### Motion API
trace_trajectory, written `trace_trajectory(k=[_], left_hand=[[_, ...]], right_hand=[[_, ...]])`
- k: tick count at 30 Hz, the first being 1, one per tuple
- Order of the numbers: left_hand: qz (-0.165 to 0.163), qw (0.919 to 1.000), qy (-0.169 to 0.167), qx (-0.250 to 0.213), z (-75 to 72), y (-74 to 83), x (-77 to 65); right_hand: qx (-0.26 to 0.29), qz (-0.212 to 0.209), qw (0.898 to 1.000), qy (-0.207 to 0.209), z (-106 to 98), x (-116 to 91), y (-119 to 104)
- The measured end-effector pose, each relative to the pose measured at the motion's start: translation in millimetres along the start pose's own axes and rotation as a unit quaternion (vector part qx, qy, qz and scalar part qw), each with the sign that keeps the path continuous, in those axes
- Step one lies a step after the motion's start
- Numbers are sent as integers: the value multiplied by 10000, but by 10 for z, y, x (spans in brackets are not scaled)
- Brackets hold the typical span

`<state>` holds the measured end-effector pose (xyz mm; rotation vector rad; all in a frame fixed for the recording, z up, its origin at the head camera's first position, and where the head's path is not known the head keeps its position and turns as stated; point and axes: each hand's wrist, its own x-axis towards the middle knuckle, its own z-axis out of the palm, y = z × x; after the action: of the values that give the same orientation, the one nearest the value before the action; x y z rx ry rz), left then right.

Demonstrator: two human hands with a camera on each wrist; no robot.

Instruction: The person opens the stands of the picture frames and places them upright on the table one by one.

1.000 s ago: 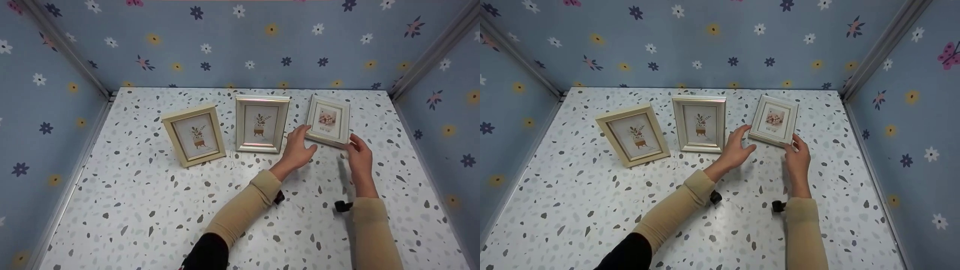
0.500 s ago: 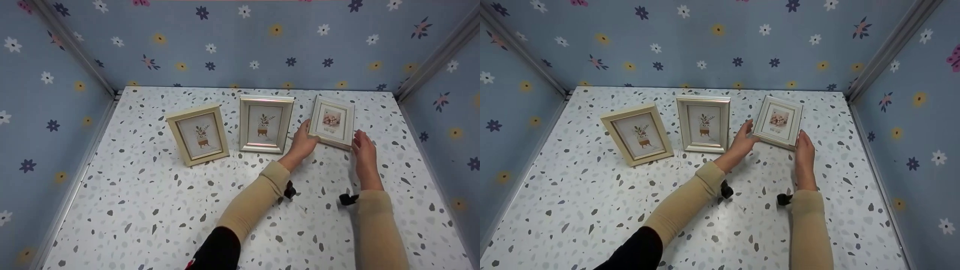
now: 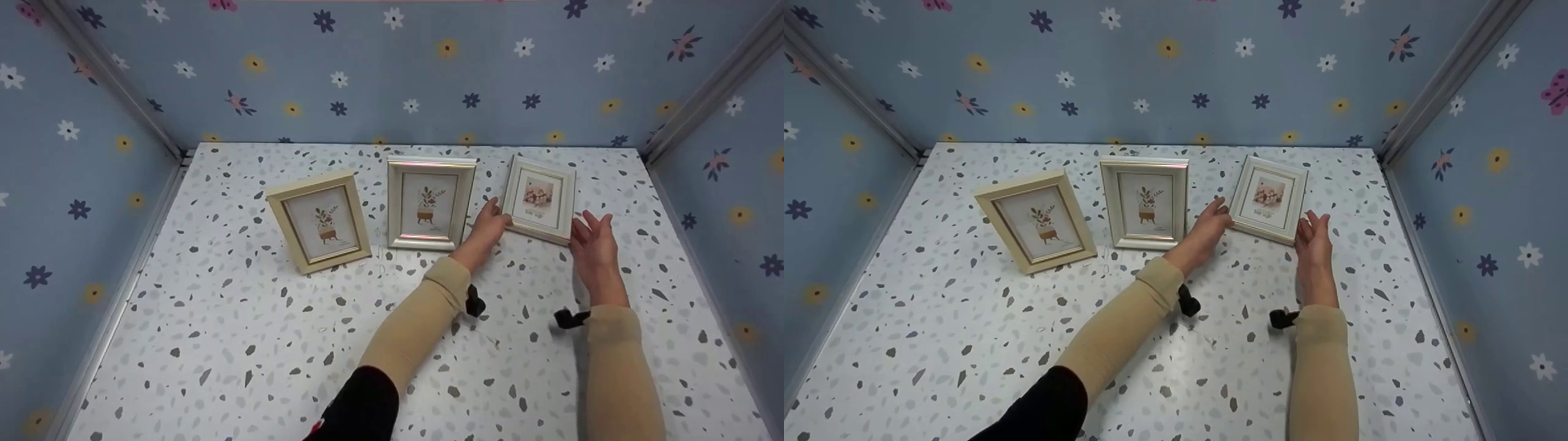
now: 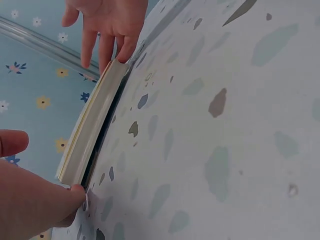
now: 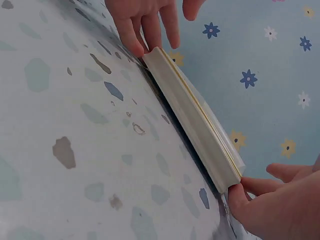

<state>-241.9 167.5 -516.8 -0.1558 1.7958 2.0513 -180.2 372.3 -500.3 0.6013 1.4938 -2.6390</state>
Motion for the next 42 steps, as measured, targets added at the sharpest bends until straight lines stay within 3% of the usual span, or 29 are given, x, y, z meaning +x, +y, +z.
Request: trace_trajectory(k=[4, 9, 15, 20, 25, 29, 34, 42], left_hand=[[-138, 9997, -47, 182, -30, 27, 15], [-100, 9997, 126, 182, -64, 45, 12], [-172, 9993, -11, 336, -86, 34, -18], [-138, 9985, -69, 530, -106, 15, -44], [200, 9985, -35, 502, -134, -55, -52], [659, 9947, 342, 712, -134, -109, -66], [792, 9933, 687, 496, -114, -136, -95], [791, 9942, 670, 282, -51, -157, -163]], right_hand=[[-44, 42, 10000, -60, 11, 13, 17], [58, 163, 9992, -351, 28, -19, 12], [-489, -45, 9978, -453, 19, -97, -6], [-578, -125, 9976, -350, 26, -122, 1], [-579, -140, 9979, -238, 40, -174, 7], [-435, -242, 9984, -269, 51, -232, 13], [-183, -594, 9977, -272, 57, -341, -15], [-35, -1321, 9910, -219, 63, -515, -142]])
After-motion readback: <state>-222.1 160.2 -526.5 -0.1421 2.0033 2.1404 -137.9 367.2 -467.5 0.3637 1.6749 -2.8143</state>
